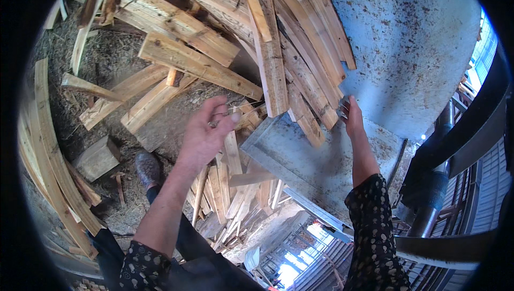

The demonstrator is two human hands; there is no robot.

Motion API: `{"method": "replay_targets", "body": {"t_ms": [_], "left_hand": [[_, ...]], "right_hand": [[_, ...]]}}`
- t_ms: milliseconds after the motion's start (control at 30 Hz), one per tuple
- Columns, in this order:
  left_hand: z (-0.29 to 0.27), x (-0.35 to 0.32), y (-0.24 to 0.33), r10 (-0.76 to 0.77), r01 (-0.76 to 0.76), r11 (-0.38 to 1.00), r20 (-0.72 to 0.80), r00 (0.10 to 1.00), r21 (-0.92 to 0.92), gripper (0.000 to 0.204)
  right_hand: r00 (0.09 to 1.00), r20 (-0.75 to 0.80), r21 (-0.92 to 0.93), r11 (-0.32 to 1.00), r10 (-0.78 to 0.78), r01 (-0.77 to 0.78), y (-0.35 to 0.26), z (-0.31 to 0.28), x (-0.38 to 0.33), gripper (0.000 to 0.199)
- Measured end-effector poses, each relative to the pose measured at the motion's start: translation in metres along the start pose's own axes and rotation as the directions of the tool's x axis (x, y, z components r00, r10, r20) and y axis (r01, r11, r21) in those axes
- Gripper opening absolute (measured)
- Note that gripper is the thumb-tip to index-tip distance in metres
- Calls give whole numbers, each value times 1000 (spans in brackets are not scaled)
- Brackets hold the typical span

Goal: The person gathers wooden planks from a pile on the floor and stacks them onto a metal rack. The person repeatedly picks up bundles of wood and places them in an organized stack.

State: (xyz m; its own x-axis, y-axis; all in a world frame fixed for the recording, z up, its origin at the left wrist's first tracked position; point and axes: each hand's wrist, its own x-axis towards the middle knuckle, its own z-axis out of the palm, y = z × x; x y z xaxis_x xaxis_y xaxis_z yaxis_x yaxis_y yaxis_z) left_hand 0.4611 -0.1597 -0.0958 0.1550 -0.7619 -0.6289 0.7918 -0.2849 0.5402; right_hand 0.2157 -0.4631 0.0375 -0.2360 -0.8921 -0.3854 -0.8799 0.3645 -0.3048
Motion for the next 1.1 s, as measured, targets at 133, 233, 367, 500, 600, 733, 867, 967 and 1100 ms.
{"method": "replay_targets", "body": {"t_ms": [133,233,367,500,600,733,867,967,1100], "left_hand": [[35,24,-3,-35,57,986,140,990,-159,66],[43,34,-9,-136,173,969,202,970,-175,76],[57,58,-21,-221,278,914,213,952,-295,90],[63,73,-27,-11,172,849,308,951,-500,88],[75,68,-19,-47,196,786,260,964,-586,82],[83,79,-26,-157,262,851,256,954,-454,70],[91,77,-31,-39,156,804,211,977,-574,55],[80,52,-18,-98,182,875,204,974,-448,53],[50,14,-24,-195,280,872,242,951,-401,50]], "right_hand": [[983,179,264,964,-28,-20,20,10,37,56],[966,254,418,906,-47,-66,18,33,31,49],[934,345,412,879,92,-239,4,31,9,44],[908,390,362,882,151,-302,3,36,-20,45],[895,402,151,950,193,-273,-4,34,-19,48],[862,477,27,977,174,-212,4,18,14,52],[889,447,280,927,103,-249,-1,48,-21,50],[895,445,92,996,-43,2,2,45,-63,45],[894,429,176,959,128,-222,5,56,-141,42]]}}
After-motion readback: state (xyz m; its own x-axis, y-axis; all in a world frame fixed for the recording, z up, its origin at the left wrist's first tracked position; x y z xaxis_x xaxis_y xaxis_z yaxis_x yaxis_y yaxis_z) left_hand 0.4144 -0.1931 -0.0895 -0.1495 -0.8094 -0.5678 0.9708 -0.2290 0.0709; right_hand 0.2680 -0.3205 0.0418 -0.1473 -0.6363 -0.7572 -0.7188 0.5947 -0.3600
